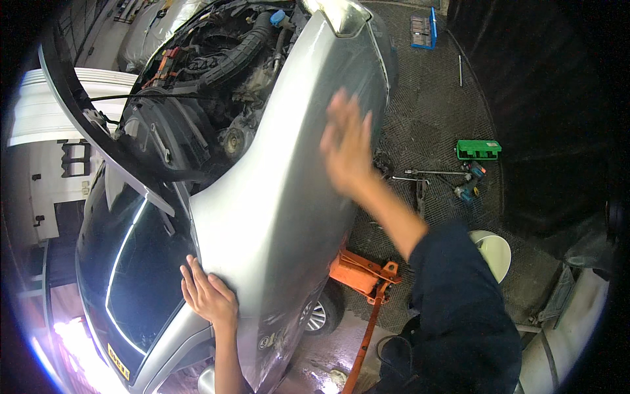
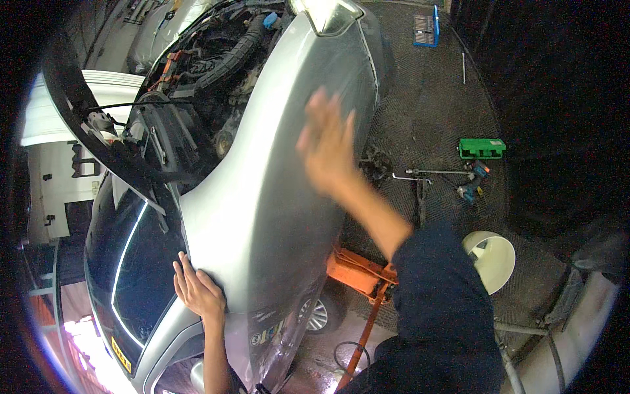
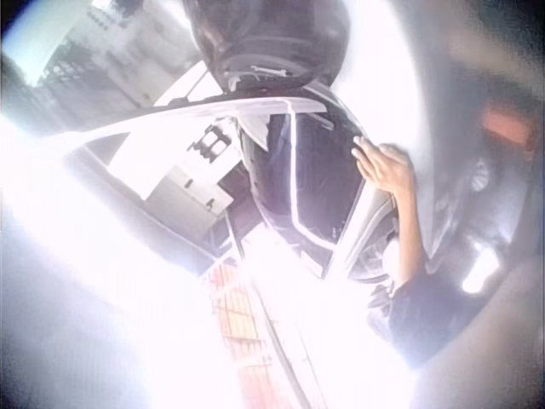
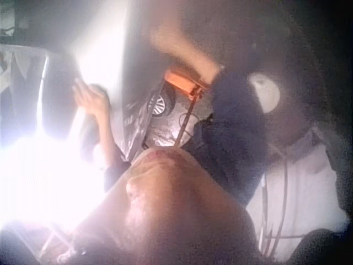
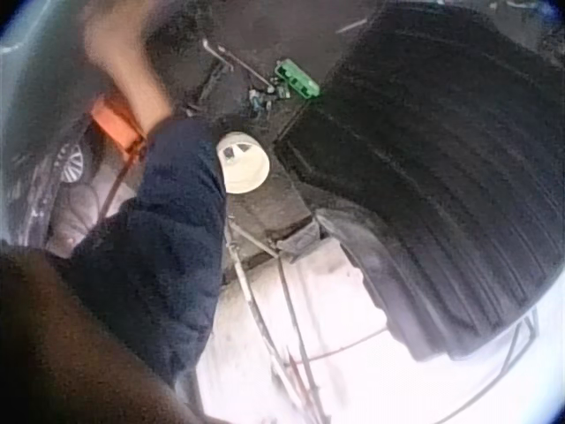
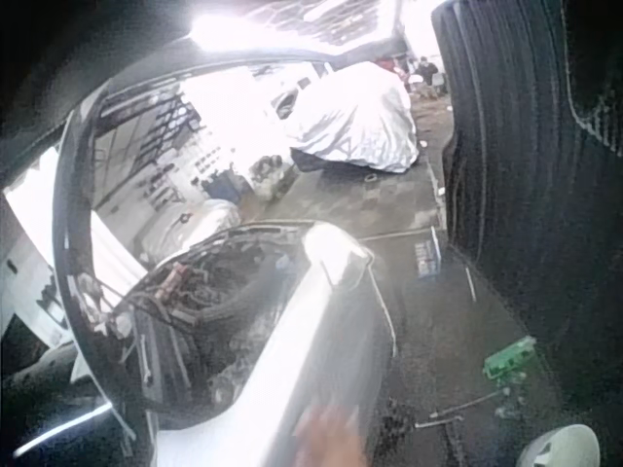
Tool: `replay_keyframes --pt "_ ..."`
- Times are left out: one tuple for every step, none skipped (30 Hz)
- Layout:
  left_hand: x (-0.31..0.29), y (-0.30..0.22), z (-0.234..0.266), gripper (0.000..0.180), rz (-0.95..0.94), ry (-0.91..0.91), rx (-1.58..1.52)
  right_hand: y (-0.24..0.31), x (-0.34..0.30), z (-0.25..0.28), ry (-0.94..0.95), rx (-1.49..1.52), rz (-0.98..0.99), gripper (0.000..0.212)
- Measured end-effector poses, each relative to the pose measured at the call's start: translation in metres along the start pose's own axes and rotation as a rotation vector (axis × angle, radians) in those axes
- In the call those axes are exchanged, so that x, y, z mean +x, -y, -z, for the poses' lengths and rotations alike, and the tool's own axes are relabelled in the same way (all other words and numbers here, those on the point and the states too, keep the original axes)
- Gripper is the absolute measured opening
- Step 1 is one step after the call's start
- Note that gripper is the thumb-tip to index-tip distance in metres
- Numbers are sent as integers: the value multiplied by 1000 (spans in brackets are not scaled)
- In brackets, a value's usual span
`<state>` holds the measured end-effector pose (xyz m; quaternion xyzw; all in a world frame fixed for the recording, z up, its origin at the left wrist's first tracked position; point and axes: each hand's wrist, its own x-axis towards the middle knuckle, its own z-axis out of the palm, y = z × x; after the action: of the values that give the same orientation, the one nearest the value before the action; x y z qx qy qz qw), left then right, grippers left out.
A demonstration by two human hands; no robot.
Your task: The person sands the front fender of a silver car using a sanding block, repeatedly dipping it into a white bucket of water. They work on the area near the headlight and the side of the fender, occasionally wiping the surface with their hand.
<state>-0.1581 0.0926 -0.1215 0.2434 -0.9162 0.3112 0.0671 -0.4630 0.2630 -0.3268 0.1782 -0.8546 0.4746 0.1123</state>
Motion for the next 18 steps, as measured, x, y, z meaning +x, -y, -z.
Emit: replay_keyframes --pt "-1 -2 -1 52 -2 4 -20 31 -64 3 97 82 166 70" --pt "0 -4 -1 52 -5 7 -33 27 -81 5 128 46 257 70" --pt "1 -6 -1 52 -2 2 -38 20 -90 6 153 18 354 70" --pt "2 -6 -1 52 3 -2 -41 12 -96 7 177 -8 452 70" --pt "5 -7 0 52 -1 -17 -39 -7 -50 15 134 -11 260 66" --pt "6 -9 -2 52 -7 -20 -39 -26 -4 21 94 -3 66 63" --pt "7 -14 -4 52 -25 -20 -60 -53 41 31 58 173 -170 63" --pt "7 -18 -3 52 -24 -18 -69 -58 69 37 23 214 -259 64" --pt "7 -17 -2 52 -18 -11 -69 -36 59 30 -1 203 -230 65" --pt "4 -13 -1 52 -2 -1 -59 -3 25 17 -6 183 -135 65" --pt "1 -6 0 51 -1 -1 -38 20 -8 12 23 154 -34 66" --pt "4 -6 0 51 -12 -13 -43 9 -26 18 106 49 25 67" --pt "3 -7 0 51 -20 -16 -39 -2 -45 19 190 -43 91 68" --pt "4 -8 -1 50 -26 -22 -41 -14 -65 19 270 -129 162 69" --pt "8 -10 -1 50 -28 -31 -49 -32 -35 22 94 -75 -51 69" --pt "11 -13 -1 50 -31 -41 -57 -26 -33 21 84 -39 -41 69" --pt "7 -15 -2 50 -30 -33 -61 -8 -32 20 91 1 -33 69" --pt "7 -13 -3 50 -34 -29 -48 15 -19 20 80 35 -19 70"
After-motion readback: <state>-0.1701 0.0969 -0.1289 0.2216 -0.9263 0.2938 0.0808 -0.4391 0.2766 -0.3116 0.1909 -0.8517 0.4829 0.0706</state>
